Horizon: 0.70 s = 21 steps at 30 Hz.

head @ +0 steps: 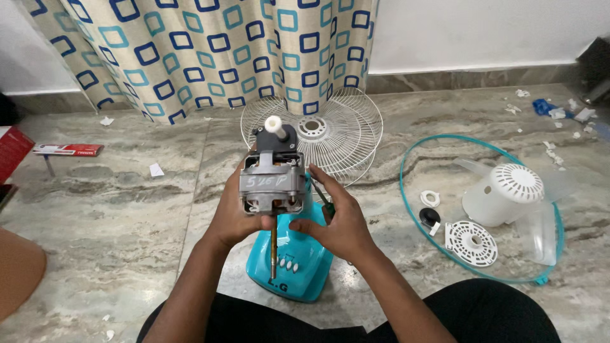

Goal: The person disassembles a teal electric fan on the floor, removing the motor housing and internal components using a screwdriver. They handle the motor, fan blades, and plastic housing parts, placing them aside.

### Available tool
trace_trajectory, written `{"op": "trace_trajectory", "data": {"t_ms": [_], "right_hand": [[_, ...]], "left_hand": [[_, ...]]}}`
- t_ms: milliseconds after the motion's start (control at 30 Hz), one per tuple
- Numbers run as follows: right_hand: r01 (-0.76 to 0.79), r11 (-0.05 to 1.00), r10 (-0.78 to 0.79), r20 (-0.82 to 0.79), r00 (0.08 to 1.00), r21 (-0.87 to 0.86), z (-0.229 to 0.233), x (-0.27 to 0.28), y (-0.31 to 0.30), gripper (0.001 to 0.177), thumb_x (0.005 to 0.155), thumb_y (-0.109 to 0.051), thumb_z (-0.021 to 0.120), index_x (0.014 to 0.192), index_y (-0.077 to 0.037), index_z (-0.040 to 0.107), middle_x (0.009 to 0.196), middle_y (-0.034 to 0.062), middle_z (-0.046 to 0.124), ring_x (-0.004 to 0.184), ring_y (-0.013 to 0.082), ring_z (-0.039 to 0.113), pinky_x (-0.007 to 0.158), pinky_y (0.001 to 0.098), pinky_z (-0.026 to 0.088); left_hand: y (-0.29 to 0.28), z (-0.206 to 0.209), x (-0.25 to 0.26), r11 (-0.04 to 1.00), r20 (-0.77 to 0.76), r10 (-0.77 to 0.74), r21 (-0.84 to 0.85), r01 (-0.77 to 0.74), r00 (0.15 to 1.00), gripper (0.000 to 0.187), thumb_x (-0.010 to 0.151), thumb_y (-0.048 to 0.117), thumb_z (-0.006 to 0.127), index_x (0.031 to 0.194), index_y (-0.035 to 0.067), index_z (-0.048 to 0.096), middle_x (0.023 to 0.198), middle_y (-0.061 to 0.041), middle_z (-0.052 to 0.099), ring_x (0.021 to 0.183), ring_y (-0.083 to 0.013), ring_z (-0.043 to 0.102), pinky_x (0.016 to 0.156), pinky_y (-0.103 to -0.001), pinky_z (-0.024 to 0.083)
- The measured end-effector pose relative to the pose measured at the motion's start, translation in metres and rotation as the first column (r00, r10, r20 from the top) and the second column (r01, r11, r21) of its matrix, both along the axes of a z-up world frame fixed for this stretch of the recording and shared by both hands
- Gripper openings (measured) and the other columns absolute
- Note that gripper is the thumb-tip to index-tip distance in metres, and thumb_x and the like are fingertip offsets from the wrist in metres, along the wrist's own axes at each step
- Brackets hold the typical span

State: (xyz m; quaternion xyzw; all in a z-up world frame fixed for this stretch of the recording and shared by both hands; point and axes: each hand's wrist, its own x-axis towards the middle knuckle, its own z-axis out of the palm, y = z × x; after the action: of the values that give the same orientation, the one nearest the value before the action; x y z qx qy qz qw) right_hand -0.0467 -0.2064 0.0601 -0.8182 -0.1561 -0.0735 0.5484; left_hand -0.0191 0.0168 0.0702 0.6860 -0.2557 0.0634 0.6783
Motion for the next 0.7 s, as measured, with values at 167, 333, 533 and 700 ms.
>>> {"op": "trace_trajectory", "data": {"t_ms": [167,333,533,700], "right_hand": [[-0.092,0.984,0.083,0.060,0.995,0.156,0.004,0.000,-0.004,0.116,0.067,-0.047,0.090,0.161,-0.010,0.033,0.154,0.0133,0.056,0.144,0.0252,0.051,0.110,0.0373,0.046],[-0.019,0.994,0.017,0.017,1.000,0.104,0.003,0.004,-0.004,0.105,0.070,-0.050,0.088,0.154,-0.005,0.044,0.151,0.0148,0.057,0.143,0.0252,0.053,0.106,0.0369,0.049],[0.011,0.996,-0.015,0.049,0.999,0.086,-0.003,0.002,-0.004,0.090,0.076,-0.042,0.088,0.148,-0.002,0.052,0.147,0.0158,0.062,0.140,0.0266,0.057,0.108,0.0374,0.048],[0.016,0.990,-0.018,0.013,1.000,0.142,0.000,0.004,-0.004,0.082,0.077,-0.026,0.087,0.148,-0.004,0.051,0.145,0.0125,0.063,0.135,0.0214,0.058,0.100,0.0322,0.051]], "left_hand": [[-0.002,0.022,0.020,0.984,0.073,0.055,0.164,-0.067,0.996,0.107,0.067,0.080,0.078,0.134,-0.001,0.060,0.122,-0.011,0.071,0.113,-0.0200,0.070,0.097,-0.034,0.055],[-0.012,0.044,0.035,0.946,0.013,0.116,0.304,-0.115,0.993,0.088,0.070,0.073,0.074,0.122,0.003,0.066,0.106,-0.007,0.075,0.097,-0.0164,0.072,0.085,-0.032,0.057],[-0.022,0.049,0.046,0.964,-0.048,0.064,0.262,-0.049,0.997,0.082,0.076,0.069,0.073,0.123,0.003,0.065,0.108,-0.008,0.075,0.099,-0.0179,0.071,0.087,-0.033,0.058],[-0.019,0.025,0.048,0.988,-0.149,0.021,0.155,0.002,0.989,0.093,0.077,0.075,0.070,0.138,0.005,0.055,0.122,-0.010,0.071,0.114,-0.0196,0.068,0.097,-0.034,0.055]]}}
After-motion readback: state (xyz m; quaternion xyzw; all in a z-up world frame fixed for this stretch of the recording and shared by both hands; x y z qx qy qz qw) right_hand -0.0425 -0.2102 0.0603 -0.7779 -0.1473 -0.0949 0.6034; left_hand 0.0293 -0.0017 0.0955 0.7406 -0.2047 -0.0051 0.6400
